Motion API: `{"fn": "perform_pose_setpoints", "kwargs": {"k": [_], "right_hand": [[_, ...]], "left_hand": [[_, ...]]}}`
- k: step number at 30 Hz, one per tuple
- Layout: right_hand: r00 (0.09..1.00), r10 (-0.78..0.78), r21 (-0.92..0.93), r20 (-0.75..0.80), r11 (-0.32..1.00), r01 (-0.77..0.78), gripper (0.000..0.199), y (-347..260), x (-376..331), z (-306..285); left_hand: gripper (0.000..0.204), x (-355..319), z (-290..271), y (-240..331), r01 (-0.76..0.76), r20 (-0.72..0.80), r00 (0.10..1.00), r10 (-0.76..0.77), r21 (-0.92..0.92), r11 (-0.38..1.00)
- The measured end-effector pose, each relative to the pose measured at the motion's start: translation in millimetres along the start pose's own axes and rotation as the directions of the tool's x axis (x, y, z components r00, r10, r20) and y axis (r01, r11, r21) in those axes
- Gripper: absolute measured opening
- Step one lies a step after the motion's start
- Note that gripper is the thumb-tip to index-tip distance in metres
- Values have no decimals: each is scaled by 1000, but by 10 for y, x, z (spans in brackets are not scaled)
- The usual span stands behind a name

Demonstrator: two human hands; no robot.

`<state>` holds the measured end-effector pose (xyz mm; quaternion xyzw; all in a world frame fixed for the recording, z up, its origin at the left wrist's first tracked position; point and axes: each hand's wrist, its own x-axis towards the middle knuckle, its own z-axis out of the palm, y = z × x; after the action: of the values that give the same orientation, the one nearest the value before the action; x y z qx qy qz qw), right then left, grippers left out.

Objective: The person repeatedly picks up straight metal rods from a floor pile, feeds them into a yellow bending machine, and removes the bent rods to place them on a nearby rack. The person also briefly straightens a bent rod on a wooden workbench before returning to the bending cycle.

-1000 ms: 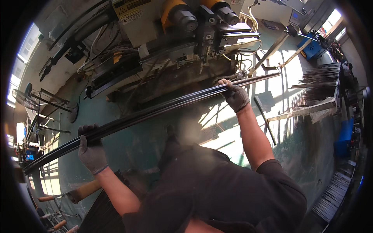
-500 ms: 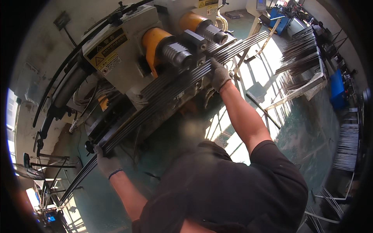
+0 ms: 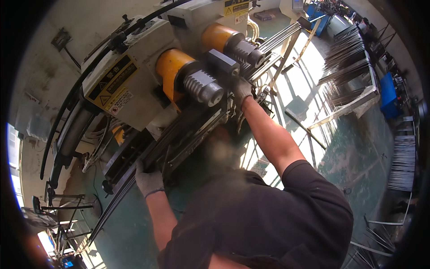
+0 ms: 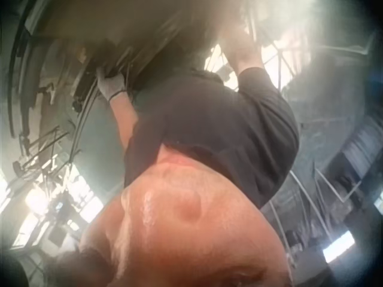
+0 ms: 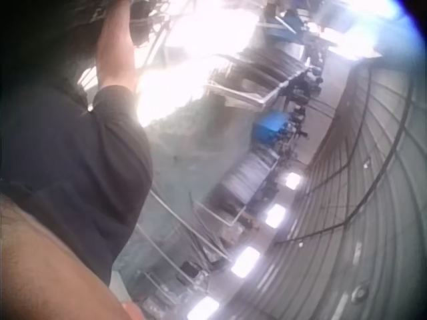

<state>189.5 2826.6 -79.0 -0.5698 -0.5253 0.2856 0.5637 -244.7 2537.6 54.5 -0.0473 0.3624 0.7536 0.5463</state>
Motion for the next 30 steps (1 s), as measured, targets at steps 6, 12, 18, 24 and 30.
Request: {"fn": "perform_pose_setpoints", "kwargs": {"k": [6, 12, 18, 24, 30], "right_hand": [[990, 89, -573, -113, 808, -138, 25, -1158, -306, 35], [993, 101, -498, -66, 859, -120, 26, -870, -260, -69], [993, -80, -155, -88, 986, 66, 28, -724, -578, -129], [875, 483, 450, 40, 773, -447, 41, -1037, -933, -665], [693, 715, 418, 93, 604, -678, 32, 81, -1451, -1287]], "left_hand": [[39, -109, -56, 207, -104, 79, 992, 99, 63, 993], [39, 274, -623, 839, -283, -243, 936, 255, -87, 955], [40, 212, -199, 149, -273, -57, 953, 298, 263, 925], [41, -19, -89, -5, -84, 47, 995, 92, -158, 984], [33, 173, -562, 487, -337, -160, 934, 319, -107, 935]]}}
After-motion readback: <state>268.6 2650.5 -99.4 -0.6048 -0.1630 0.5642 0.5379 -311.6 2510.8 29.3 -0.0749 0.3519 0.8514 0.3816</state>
